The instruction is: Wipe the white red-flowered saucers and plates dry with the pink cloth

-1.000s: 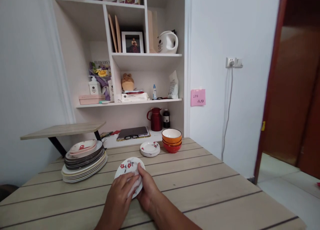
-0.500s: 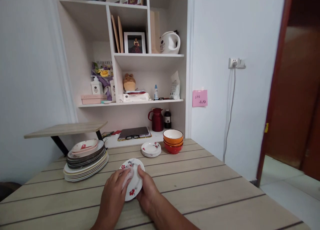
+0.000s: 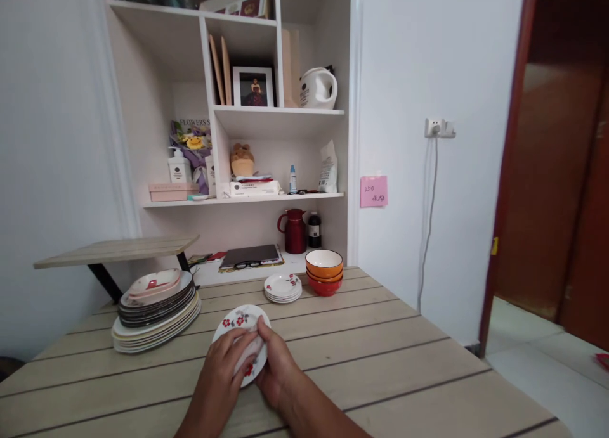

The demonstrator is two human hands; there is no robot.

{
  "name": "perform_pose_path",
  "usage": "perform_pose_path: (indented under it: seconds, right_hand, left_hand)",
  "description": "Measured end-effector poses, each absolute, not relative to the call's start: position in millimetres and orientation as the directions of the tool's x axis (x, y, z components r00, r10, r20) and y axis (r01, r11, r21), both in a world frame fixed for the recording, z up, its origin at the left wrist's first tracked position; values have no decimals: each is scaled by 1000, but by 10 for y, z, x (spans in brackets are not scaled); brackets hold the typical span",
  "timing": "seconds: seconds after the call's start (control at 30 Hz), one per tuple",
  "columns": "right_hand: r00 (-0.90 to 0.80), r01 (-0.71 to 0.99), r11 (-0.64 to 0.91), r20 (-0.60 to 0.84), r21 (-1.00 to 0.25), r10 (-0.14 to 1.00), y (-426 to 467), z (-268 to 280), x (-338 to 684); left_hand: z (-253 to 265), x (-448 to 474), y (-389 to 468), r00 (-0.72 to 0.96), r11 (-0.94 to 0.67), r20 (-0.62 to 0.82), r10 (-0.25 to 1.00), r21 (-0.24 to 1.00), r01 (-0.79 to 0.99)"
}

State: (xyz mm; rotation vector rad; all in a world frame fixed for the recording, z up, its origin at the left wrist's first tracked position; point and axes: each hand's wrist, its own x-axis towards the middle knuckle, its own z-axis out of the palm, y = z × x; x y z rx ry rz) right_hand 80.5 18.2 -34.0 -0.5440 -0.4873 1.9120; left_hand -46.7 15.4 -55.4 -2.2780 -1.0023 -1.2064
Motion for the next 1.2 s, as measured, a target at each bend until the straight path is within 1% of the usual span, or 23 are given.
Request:
perform_pose_path:
  seconds: [0.13, 0.27, 0.4, 0.53, 0.63, 0.7, 0.8, 0.9, 0.97, 1.03, 1.1, 1.2]
  right_hand:
    - [-356, -767, -368, -128, -525, 926, 219, -396, 787]
    - [-346, -765, -362, -134, -533, 929, 195, -358, 773]
    - [-334, -741, -362, -157, -566, 929, 145, -288, 769]
    - [-329, -749, -359, -159, -556, 931, 131, -266, 770]
    - [-343, -771, -367, -145, -520, 928, 144, -282, 777]
    - [-349, -776, -370, -140, -510, 926, 152, -299, 790]
    - [-380, -745, -405, -162, -530, 911, 158, -314, 822]
    - [-390, -697, -435, -208, -570, 897, 153, -307, 839]
    - [-392, -699, -424, -186, -576, 901, 144, -294, 822]
    - [-385, -723, -398, -149, -565, 911, 130, -280, 784]
    - [-350, -747, -368, -144, -553, 926, 116, -272, 743]
    - [-296, -769, -336, -163, -543, 941, 113, -272, 711]
  left_hand:
    - [-585, -491, 236, 311, -581, 840, 445, 6, 814]
    - [-618, -551, 296, 235, -527, 839, 491, 71, 847]
    - [-647, -577, 324, 194, -536, 832, 520, 142, 832]
    - [-650, -574, 322, 209, -587, 839, 502, 152, 795]
    - [-635, -562, 286, 248, -630, 842, 478, 132, 765]
    - [-623, -539, 241, 298, -669, 842, 450, 96, 737]
    - [-605, -487, 168, 410, -734, 827, 384, 5, 679]
    - [-578, -463, 142, 454, -742, 829, 327, -72, 667]
    - [-557, -477, 166, 448, -719, 840, 305, -106, 687]
    - [-540, -509, 210, 418, -665, 852, 313, -117, 737]
    - [-533, -546, 256, 353, -580, 862, 364, -87, 810]
    - [-546, -585, 299, 253, -467, 848, 466, -7, 884]
